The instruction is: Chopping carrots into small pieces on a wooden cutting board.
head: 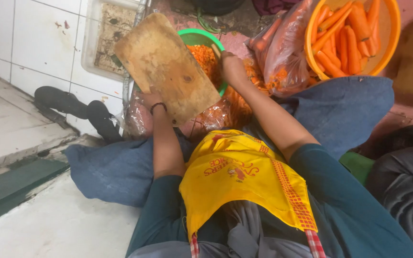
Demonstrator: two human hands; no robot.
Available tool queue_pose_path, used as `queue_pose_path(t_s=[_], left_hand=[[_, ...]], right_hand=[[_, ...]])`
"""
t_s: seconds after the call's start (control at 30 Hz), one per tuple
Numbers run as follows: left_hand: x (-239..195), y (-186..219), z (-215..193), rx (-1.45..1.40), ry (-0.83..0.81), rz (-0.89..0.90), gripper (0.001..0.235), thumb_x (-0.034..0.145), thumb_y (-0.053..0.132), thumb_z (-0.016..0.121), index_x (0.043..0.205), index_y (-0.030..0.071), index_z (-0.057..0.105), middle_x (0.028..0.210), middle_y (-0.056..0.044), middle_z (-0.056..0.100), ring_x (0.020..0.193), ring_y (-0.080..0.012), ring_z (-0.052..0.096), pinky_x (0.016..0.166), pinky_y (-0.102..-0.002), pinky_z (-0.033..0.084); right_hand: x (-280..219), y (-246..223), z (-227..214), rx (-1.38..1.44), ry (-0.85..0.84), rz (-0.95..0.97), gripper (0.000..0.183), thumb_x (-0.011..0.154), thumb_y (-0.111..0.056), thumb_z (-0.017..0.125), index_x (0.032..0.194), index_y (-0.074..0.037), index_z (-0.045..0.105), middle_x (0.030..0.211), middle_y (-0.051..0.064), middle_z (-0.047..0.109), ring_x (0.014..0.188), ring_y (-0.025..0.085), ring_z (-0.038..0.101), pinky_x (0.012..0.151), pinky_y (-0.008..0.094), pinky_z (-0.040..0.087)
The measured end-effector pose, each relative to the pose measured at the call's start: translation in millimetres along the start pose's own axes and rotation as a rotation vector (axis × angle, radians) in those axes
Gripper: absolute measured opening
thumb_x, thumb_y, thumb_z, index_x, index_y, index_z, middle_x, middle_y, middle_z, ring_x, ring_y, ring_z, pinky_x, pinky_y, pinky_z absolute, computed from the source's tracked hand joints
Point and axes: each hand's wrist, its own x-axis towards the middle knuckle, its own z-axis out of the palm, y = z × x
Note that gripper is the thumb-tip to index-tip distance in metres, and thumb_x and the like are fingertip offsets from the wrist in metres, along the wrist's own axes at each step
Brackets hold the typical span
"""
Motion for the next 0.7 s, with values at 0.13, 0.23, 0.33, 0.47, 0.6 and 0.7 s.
queue_pose_path(t_s=[0.13, 0.23, 0.33, 0.47, 0.6, 0.7], left_hand=[[25, -42, 11, -0.204, -0.184, 0.036, 0.067, 0.091, 0.045, 0.075, 0.132, -0.003, 0.054, 0.114, -0.023, 0.072, 0.104, -0.0367, 0.070, 0.091, -0.045, 0.056], [29, -60, -21, -0.374, -0.222, 0.063, 0.055, 0.089, 0.043, 0.072, 0.125, 0.001, 0.063, 0.111, -0.018, 0.076, 0.099, -0.0340, 0.073, 0.089, -0.044, 0.057], [47, -91, -39, -0.330, -0.241, 0.083, 0.050, 0.093, 0.041, 0.070, 0.123, 0.002, 0.064, 0.111, -0.018, 0.075, 0.099, -0.0347, 0.072, 0.088, -0.044, 0.056], [52, -109, -39, -0.200, -0.204, 0.112, 0.047, 0.096, 0.039, 0.073, 0.123, 0.002, 0.066, 0.111, -0.018, 0.075, 0.098, -0.0330, 0.070, 0.087, -0.043, 0.054], [36, -79, -39, -0.475, -0.278, 0.086, 0.045, 0.093, 0.031, 0.074, 0.126, 0.003, 0.064, 0.106, -0.013, 0.074, 0.091, -0.0253, 0.070, 0.081, -0.039, 0.056], [28, -66, -28, -0.676, -0.379, 0.065, 0.042, 0.094, 0.024, 0.072, 0.128, 0.001, 0.062, 0.107, -0.012, 0.073, 0.089, -0.0223, 0.068, 0.079, -0.037, 0.056]], right_hand=[[17, -16, 29, -0.211, -0.002, -0.039, 0.014, 0.089, 0.000, 0.056, 0.103, 0.002, 0.059, 0.098, 0.029, 0.069, 0.074, 0.045, 0.071, 0.062, 0.052, 0.058], [26, -7, 53, -0.317, -0.002, -0.013, 0.016, 0.088, 0.001, 0.056, 0.103, 0.004, 0.061, 0.097, 0.029, 0.069, 0.071, 0.042, 0.072, 0.058, 0.048, 0.059], [37, 28, 117, -0.328, -0.035, 0.004, 0.017, 0.087, 0.002, 0.055, 0.102, 0.004, 0.063, 0.095, 0.028, 0.070, 0.075, 0.041, 0.073, 0.063, 0.046, 0.060], [34, 14, 129, -0.213, -0.134, 0.033, 0.017, 0.089, 0.002, 0.054, 0.102, 0.004, 0.064, 0.094, 0.027, 0.071, 0.082, 0.042, 0.073, 0.070, 0.049, 0.059], [19, -25, 128, -0.006, -0.240, -0.050, 0.014, 0.095, -0.002, 0.053, 0.101, 0.003, 0.064, 0.094, 0.030, 0.070, 0.085, 0.047, 0.070, 0.073, 0.055, 0.057], [19, -51, 99, 0.018, -0.196, -0.086, 0.013, 0.093, -0.004, 0.054, 0.100, 0.002, 0.062, 0.095, 0.030, 0.069, 0.086, 0.049, 0.069, 0.074, 0.057, 0.055]])
